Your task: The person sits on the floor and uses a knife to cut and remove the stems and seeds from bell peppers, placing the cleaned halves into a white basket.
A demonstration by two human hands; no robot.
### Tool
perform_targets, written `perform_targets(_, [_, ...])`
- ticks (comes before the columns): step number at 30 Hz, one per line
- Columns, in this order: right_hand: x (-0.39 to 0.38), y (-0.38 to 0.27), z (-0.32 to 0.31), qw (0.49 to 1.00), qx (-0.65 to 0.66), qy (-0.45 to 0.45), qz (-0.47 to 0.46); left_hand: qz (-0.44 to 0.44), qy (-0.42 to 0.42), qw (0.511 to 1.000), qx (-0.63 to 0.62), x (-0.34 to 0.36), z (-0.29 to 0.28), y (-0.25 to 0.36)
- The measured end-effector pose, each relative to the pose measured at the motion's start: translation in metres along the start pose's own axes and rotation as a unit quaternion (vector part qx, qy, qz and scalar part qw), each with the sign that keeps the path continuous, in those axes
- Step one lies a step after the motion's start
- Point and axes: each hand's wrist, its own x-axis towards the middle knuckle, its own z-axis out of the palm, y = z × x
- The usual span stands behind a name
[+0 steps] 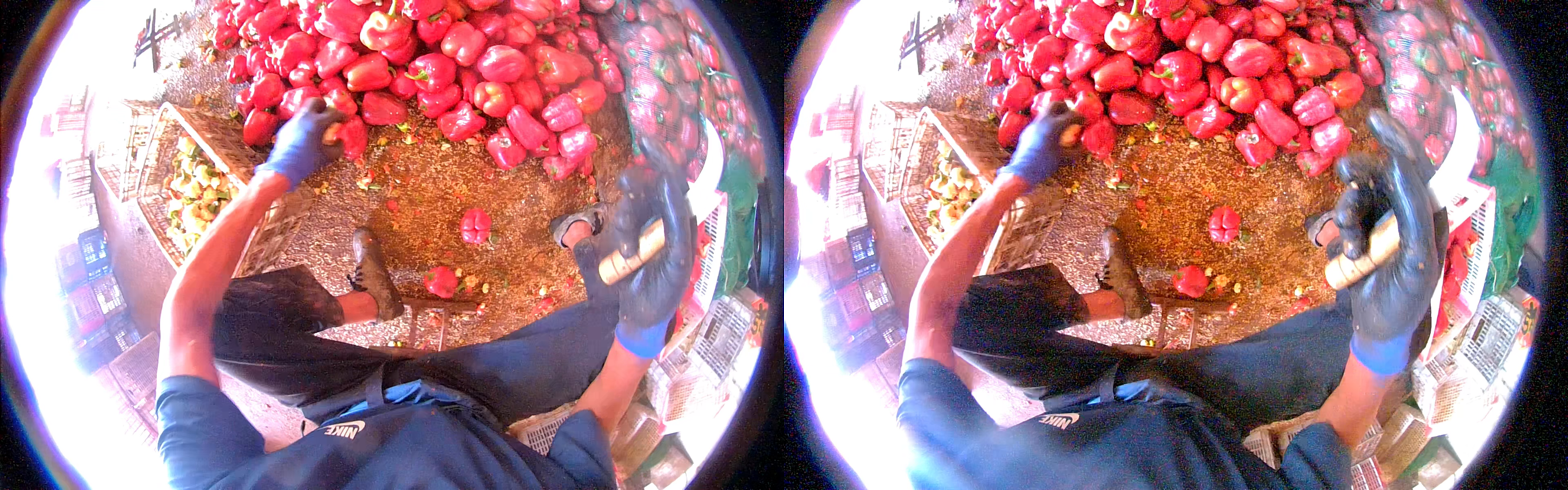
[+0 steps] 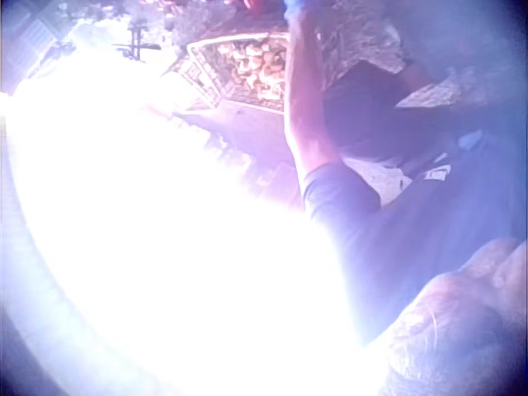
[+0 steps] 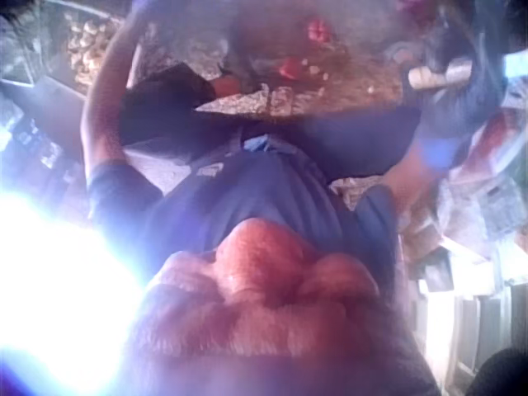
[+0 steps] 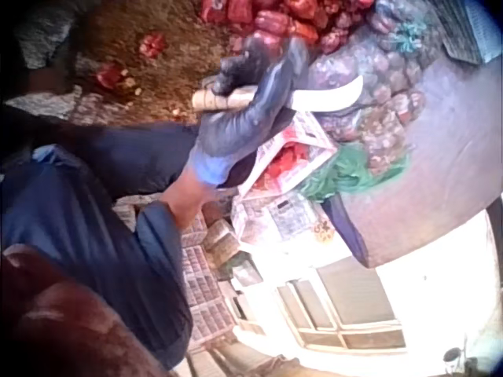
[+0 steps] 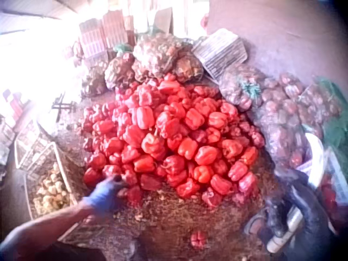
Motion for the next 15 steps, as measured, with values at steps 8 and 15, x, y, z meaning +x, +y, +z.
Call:
perform_targets(8, [-0.015,0.003,-0.003,0.998,0.035,-0.035,-0.042,-0.193,-0.127,0.964,0.133,-0.156,-0.174,-0.056])
perform_targets(15, [-0.021,0.027,-0.051,0.949,-0.235,-0.015,-0.212,-0.066,-0.03,0.997,-0.038,-0.035,-0.067,0.035])
